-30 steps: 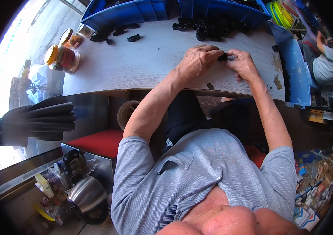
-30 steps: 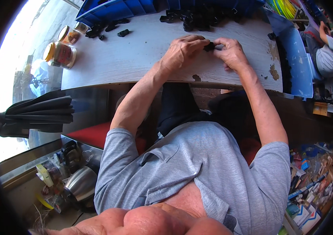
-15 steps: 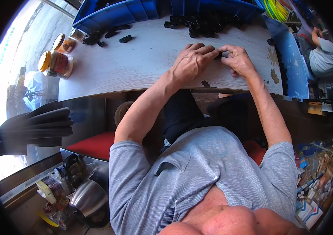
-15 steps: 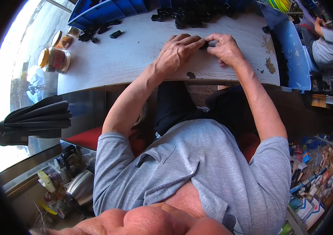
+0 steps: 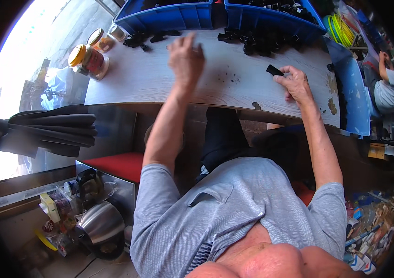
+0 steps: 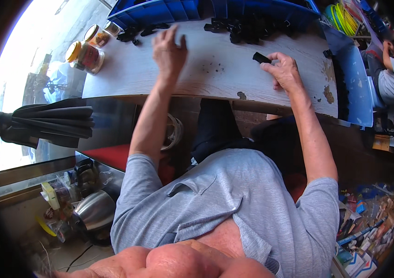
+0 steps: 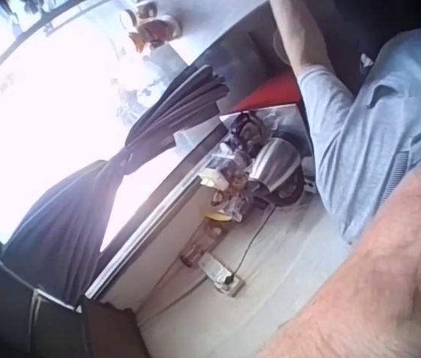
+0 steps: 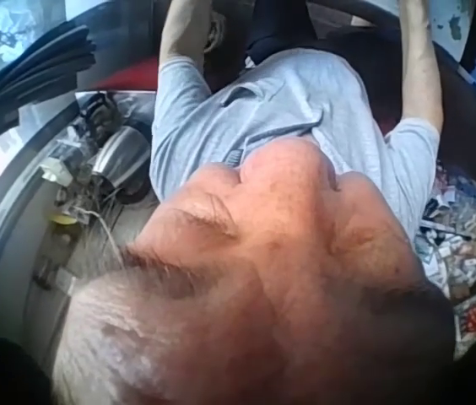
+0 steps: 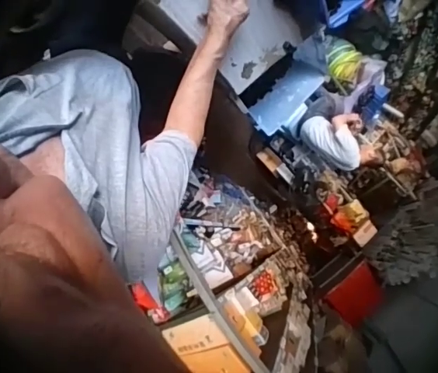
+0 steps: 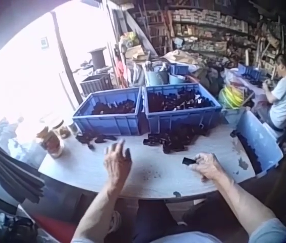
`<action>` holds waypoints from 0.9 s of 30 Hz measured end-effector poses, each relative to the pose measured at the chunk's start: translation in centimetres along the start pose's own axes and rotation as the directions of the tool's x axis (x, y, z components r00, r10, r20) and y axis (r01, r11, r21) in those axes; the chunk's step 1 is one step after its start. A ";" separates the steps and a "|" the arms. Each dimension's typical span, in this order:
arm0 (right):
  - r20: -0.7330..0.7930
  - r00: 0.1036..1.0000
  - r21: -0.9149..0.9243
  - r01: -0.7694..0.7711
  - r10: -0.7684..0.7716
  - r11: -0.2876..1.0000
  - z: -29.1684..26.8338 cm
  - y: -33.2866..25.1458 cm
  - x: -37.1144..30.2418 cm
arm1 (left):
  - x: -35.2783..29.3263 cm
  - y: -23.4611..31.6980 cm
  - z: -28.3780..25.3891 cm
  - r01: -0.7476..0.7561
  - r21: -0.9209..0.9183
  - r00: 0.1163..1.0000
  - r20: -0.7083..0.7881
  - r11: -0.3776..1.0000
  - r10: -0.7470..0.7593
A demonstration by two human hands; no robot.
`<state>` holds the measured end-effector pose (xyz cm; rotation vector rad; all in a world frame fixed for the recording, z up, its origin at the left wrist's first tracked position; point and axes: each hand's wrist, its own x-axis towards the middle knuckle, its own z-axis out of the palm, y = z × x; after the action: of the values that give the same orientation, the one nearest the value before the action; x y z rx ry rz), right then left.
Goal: Assembling small black plastic parts at a workbench.
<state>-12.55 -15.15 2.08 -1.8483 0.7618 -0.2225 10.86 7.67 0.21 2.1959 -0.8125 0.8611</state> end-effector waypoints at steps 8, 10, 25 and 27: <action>-0.079 0.995 0.185 -0.041 0.056 0.982 -0.3 -0.6 0.1 | 0.4 -6.1 0.0 -0.048 0.225 0.960 0.278 0.973 -0.017; -0.102 0.993 0.197 -0.038 0.059 0.980 -0.7 -0.6 0.1 | 0.1 -5.7 -0.6 -0.144 0.107 0.948 0.301 0.984 0.106; -0.556 0.750 0.447 -0.093 0.358 0.890 -10.6 2.6 5.4 | -2.3 -1.7 -0.8 -0.122 -0.167 0.953 0.255 0.978 0.163; -0.497 0.812 0.405 -0.096 0.307 0.909 -9.9 2.3 5.9 | -2.1 -2.0 -0.7 -0.134 -0.098 0.961 0.231 0.986 0.153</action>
<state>-13.71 -26.82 2.89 -1.3318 1.2226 -0.7330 10.84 10.05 -1.66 2.2161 -1.1152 0.6257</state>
